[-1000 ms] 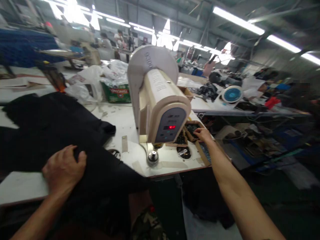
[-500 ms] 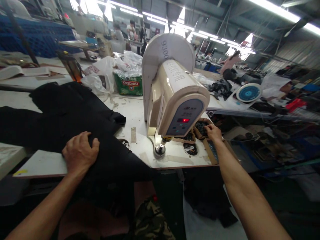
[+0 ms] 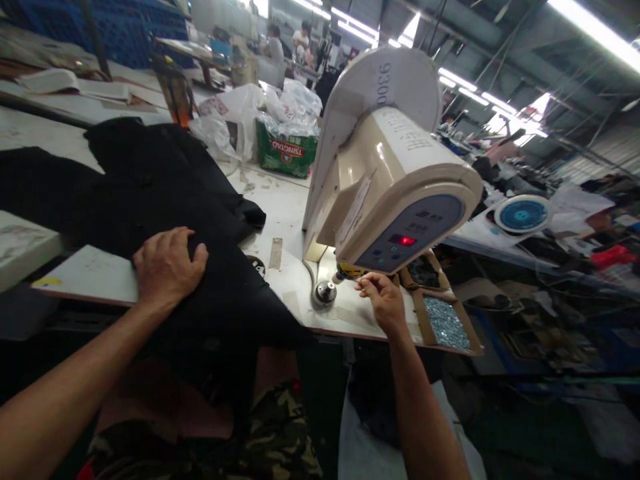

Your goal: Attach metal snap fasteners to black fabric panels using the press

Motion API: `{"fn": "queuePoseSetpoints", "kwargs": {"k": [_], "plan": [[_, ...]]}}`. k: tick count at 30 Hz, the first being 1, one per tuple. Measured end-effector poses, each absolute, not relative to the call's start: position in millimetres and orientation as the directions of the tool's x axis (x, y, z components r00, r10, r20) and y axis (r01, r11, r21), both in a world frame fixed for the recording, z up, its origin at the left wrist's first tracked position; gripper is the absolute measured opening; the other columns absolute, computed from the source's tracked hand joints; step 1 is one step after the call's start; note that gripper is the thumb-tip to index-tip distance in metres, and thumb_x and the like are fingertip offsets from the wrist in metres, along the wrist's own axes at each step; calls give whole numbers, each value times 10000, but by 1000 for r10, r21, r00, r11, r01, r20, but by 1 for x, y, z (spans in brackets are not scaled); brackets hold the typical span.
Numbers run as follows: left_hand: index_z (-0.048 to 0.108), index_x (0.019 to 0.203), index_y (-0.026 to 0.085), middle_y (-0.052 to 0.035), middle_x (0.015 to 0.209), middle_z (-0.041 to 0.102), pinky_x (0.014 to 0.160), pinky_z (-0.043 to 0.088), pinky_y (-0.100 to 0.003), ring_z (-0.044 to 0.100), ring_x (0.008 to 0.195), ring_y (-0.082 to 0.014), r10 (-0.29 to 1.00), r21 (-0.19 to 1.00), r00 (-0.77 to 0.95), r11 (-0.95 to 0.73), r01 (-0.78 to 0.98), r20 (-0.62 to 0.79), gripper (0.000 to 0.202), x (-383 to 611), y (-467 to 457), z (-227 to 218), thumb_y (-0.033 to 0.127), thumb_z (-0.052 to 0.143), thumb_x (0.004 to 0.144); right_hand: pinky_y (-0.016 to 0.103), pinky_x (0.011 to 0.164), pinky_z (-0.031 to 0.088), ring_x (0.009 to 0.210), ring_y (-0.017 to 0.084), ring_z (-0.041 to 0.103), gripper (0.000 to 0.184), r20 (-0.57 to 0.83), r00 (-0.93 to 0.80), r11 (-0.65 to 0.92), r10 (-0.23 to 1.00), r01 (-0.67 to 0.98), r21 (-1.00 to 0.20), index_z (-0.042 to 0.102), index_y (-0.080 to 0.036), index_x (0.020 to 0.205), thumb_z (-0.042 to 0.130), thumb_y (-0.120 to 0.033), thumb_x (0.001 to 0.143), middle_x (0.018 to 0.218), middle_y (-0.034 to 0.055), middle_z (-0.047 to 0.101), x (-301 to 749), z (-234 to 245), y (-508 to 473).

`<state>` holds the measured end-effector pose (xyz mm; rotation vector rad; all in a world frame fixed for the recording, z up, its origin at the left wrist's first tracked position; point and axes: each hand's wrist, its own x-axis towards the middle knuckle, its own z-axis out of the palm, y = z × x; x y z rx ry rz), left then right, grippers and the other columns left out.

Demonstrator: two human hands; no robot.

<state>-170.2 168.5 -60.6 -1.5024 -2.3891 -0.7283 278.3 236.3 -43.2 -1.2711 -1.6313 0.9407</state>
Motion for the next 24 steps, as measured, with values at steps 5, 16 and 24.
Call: {"fn": "queuePoseSetpoints", "kwargs": {"k": [5,16,24], "plan": [[577,1327,132,-177,1393,606,1098,352,-530,473,1315,-343,777,309,-445,334,891,444,485,-170,168,-62,461,465,988,299,720,486,767,183,626,253,234,-179,293,956,509,-809,660,-199,841,610,-414,965,832,35,683,227,-44,214],[592,1308,123,-174,1384,610,1092,353,-530,474,1299,-335,772,334,-448,319,887,451,460,-171,168,-62,430,506,977,300,717,450,758,190,601,238,376,-225,432,899,594,-679,709,-195,929,562,-363,1012,815,37,652,216,-42,204],[587,1321,125,-181,1392,611,1093,351,-553,477,1313,-350,770,350,-457,320,881,445,484,-171,168,-62,445,497,969,308,727,499,759,182,635,184,516,-233,538,825,606,-586,714,-200,956,582,-313,1014,862,53,700,214,-52,202]]}}
